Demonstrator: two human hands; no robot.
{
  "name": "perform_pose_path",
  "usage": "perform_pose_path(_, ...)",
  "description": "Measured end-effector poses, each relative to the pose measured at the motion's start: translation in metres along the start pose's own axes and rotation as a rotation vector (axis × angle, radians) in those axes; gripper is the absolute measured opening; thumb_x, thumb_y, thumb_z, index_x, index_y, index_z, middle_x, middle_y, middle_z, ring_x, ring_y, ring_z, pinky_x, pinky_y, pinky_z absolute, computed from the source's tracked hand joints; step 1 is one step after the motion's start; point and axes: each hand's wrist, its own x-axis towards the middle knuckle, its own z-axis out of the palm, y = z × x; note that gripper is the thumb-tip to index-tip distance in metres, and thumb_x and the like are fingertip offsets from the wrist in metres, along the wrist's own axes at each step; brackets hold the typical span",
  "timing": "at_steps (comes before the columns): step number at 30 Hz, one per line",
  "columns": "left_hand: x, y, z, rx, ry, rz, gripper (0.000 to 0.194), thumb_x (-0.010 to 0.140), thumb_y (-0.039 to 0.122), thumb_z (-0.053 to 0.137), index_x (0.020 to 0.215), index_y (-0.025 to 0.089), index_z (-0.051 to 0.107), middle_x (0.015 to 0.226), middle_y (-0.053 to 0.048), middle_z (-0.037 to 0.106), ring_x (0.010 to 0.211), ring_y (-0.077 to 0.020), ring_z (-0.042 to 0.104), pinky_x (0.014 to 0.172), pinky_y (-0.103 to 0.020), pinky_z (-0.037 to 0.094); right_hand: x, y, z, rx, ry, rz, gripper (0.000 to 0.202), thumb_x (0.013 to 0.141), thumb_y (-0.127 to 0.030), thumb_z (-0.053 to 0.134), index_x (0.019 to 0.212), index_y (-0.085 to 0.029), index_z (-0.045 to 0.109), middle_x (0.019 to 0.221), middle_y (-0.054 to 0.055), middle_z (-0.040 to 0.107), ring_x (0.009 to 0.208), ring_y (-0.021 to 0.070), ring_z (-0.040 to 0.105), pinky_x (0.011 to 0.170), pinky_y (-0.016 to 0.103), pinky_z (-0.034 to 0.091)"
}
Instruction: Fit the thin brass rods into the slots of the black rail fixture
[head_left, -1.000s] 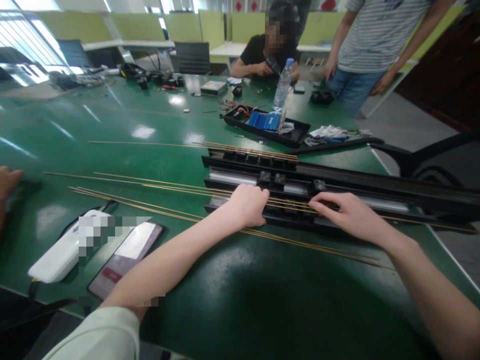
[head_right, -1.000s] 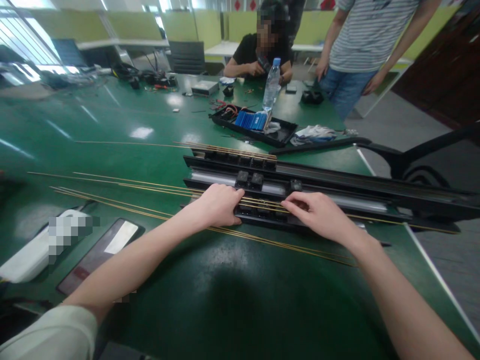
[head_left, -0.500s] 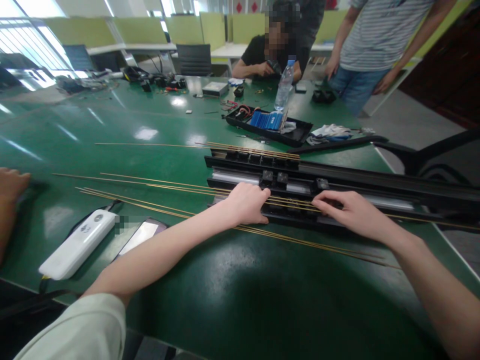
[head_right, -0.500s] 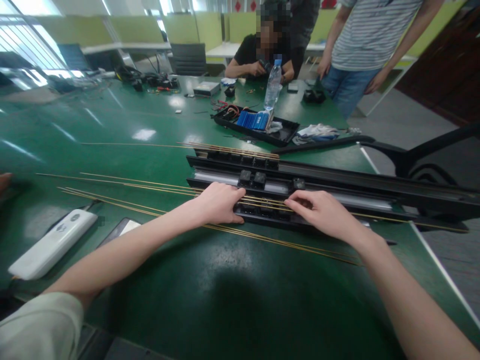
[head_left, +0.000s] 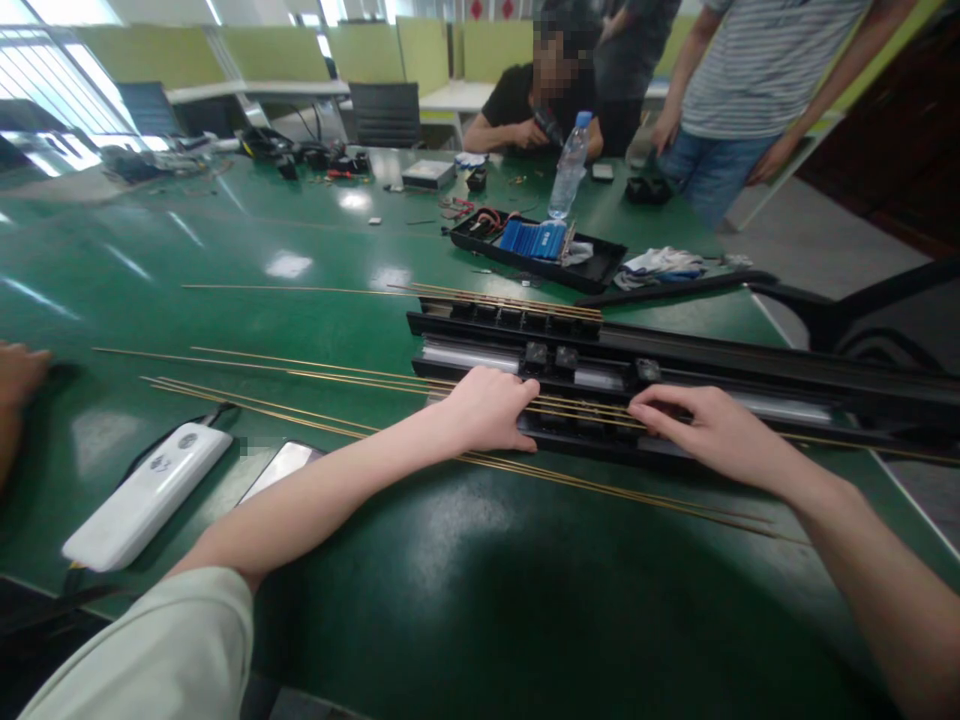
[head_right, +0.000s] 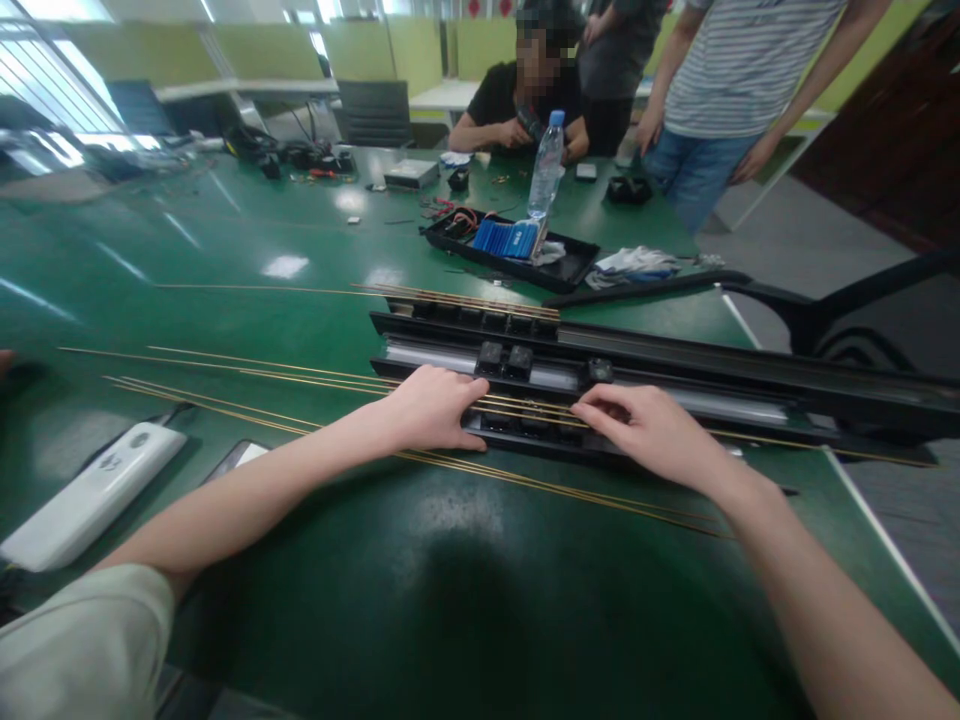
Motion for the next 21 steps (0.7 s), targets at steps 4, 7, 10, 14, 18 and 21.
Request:
perform_pose_path(4, 0.007, 0.002, -0.003, 0.016, -0.041, -0.004, 0.056, 0.072, 0.062, 0.069, 0.104, 0.017, 0.062, 0.098, -0.012, 0.074, 0.089, -0.031, 0.071, 0.071, -0.036, 0.05, -0.002, 0.0, -0.002, 0.003, -0.011, -0.002, 0.04, 0.093, -0.058, 0.049, 0.099, -0.024, 0.071, 0.094, 0.005, 0.075, 0.081, 0.0253, 0.067, 0.071, 0.035, 0.047)
perform_pose_path(7, 0.013, 0.005, -0.008, 0.033, -0.075, -0.014, 0.06, 0.066, 0.061, 0.073, 0.105, 0.016, 0.064, 0.098, -0.013, 0.074, 0.09, -0.0313, 0.071, 0.07, -0.035, 0.051, -0.002, 0.0, -0.004, -0.002, -0.01, -0.009, 0.041, 0.093, -0.058, 0.049, 0.099, -0.024, 0.071, 0.094, 0.005, 0.075, 0.082, 0.0256, 0.068, 0.072, 0.036, 0.047)
perform_pose_path(10, 0.017, 0.01, -0.012, 0.04, -0.103, -0.04, 0.062, 0.064, 0.059, 0.075, 0.105, 0.015, 0.065, 0.099, -0.014, 0.074, 0.091, -0.0313, 0.071, 0.071, -0.034, 0.052, -0.003, 0.0, -0.004, -0.012, -0.01, -0.009, 0.041, 0.093, -0.058, 0.049, 0.099, -0.025, 0.071, 0.094, 0.005, 0.075, 0.081, 0.0255, 0.067, 0.072, 0.036, 0.047)
perform_pose_path(14, 0.017, 0.015, -0.015, 0.04, -0.104, -0.062, 0.059, 0.064, 0.054, 0.076, 0.105, 0.014, 0.066, 0.102, -0.015, 0.074, 0.092, -0.0313, 0.07, 0.072, -0.035, 0.053, -0.003, -0.002, -0.005, -0.012, -0.013, -0.011, 0.042, 0.093, -0.059, 0.048, 0.093, -0.024, 0.07, 0.088, 0.005, 0.074, 0.078, 0.0244, 0.065, 0.07, 0.035, 0.046)
perform_pose_path(18, 0.017, 0.018, -0.017, 0.02, -0.106, -0.067, 0.057, 0.064, 0.052, 0.077, 0.105, 0.014, 0.066, 0.103, -0.015, 0.074, 0.093, -0.0314, 0.07, 0.075, -0.036, 0.053, -0.004, -0.003, -0.004, 0.04, -0.041, -0.034, 0.047, 0.092, -0.062, 0.046, 0.081, -0.022, 0.068, 0.076, 0.005, 0.071, 0.07, 0.0226, 0.063, 0.065, 0.033, 0.044)
perform_pose_path(21, 0.017, 0.019, -0.018, 0.016, -0.116, -0.078, 0.057, 0.063, 0.051, 0.079, 0.106, 0.015, 0.067, 0.105, -0.015, 0.073, 0.094, -0.0309, 0.07, 0.076, -0.036, 0.053, -0.004, -0.002, -0.004, 0.076, -0.048, -0.043, 0.049, 0.092, -0.064, 0.046, 0.08, -0.022, 0.067, 0.073, 0.004, 0.07, 0.069, 0.022, 0.062, 0.065, 0.033, 0.044)
